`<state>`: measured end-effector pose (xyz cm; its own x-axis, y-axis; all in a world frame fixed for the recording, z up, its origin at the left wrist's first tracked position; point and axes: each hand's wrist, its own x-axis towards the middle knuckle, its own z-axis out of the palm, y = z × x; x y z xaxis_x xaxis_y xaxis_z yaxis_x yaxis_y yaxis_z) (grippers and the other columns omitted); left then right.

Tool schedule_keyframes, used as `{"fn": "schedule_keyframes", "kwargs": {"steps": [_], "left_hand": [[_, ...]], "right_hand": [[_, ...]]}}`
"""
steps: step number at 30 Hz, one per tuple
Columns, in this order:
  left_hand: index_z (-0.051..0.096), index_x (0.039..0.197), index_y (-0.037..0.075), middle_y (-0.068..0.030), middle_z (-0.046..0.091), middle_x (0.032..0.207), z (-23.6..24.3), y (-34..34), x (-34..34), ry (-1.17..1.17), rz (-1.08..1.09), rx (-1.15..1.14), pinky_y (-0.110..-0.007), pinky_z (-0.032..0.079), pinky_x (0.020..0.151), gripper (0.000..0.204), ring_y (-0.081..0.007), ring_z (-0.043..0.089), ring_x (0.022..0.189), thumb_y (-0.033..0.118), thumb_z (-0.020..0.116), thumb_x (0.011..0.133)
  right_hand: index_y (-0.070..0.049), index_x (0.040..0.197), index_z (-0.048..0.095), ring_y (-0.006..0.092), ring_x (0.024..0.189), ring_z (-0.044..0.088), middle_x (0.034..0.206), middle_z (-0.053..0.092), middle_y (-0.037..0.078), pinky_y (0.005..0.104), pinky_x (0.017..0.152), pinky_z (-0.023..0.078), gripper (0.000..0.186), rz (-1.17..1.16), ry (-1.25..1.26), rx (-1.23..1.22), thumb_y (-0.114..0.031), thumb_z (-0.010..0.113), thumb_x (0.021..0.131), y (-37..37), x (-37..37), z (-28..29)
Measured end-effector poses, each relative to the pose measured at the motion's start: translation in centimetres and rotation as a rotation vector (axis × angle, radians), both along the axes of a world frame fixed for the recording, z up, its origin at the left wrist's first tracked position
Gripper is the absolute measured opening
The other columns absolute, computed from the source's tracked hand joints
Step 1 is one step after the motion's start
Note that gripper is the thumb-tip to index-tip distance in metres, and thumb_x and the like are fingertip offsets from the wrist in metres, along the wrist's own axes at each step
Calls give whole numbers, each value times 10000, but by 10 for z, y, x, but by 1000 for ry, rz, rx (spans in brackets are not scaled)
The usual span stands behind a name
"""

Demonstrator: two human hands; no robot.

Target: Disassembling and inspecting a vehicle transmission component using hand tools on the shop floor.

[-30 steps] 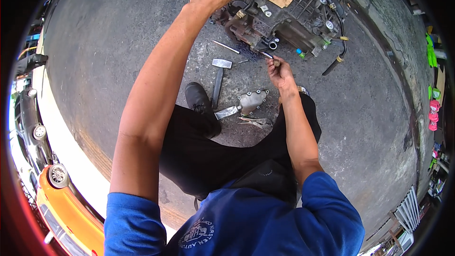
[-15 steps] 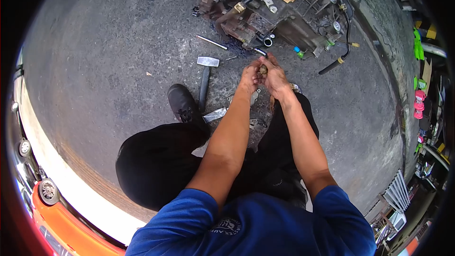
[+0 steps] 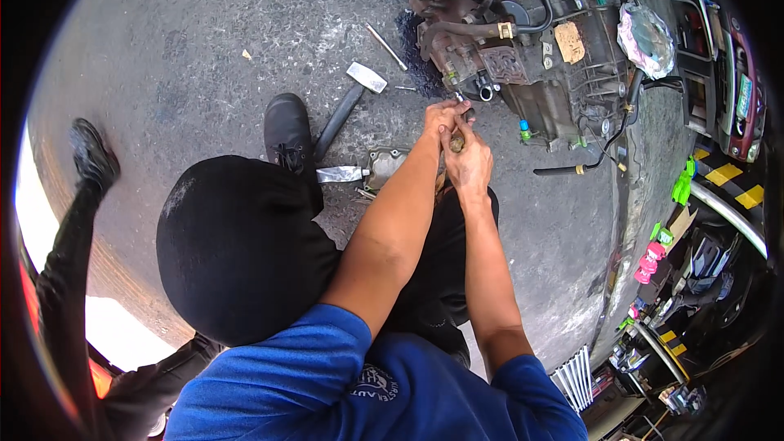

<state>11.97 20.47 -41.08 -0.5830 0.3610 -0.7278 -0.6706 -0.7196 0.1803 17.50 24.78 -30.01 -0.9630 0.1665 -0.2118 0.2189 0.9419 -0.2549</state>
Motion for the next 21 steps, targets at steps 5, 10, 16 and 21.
{"fn": "schedule_keyframes", "kwargs": {"steps": [5, 10, 16, 21], "left_hand": [[531, 1012, -61, -141, 631, 951, 5, 5, -2, 35, 0, -89, -333, 574, 706, 280, -237, 641, 813, 66, 686, 816], [547, 955, -48, -123, 626, 927, 5, 9, -3, 98, -26, -174, -332, 573, 766, 203, -225, 632, 843, 63, 665, 831], [591, 917, -21, -116, 642, 892, 8, 7, -13, 75, -166, -339, -283, 549, 642, 160, -177, 620, 761, 72, 683, 826], [596, 995, -11, -70, 661, 933, 3, 7, -9, 121, -83, -139, -280, 527, 615, 161, -157, 623, 747, 107, 615, 888]], "right_hand": [[-5, 985, 673, 395, 817, 655, 800, 658, 235, 407, 720, 515, 375, -230, 197, -231, -345, 605, 841, 14, -17, 13], [12, 891, 673, 156, 539, 620, 663, 651, 102, 269, 491, 468, 265, -510, -50, -689, -245, 635, 840, 52, -50, 19], [-36, 1048, 633, 349, 730, 657, 825, 650, 193, 426, 639, 525, 328, 67, 314, -107, -299, 633, 851, 16, -9, 7], [-45, 1069, 608, 412, 803, 636, 841, 651, 237, 455, 719, 508, 337, -122, 170, -31, -312, 597, 863, -6, -4, 22]]}}
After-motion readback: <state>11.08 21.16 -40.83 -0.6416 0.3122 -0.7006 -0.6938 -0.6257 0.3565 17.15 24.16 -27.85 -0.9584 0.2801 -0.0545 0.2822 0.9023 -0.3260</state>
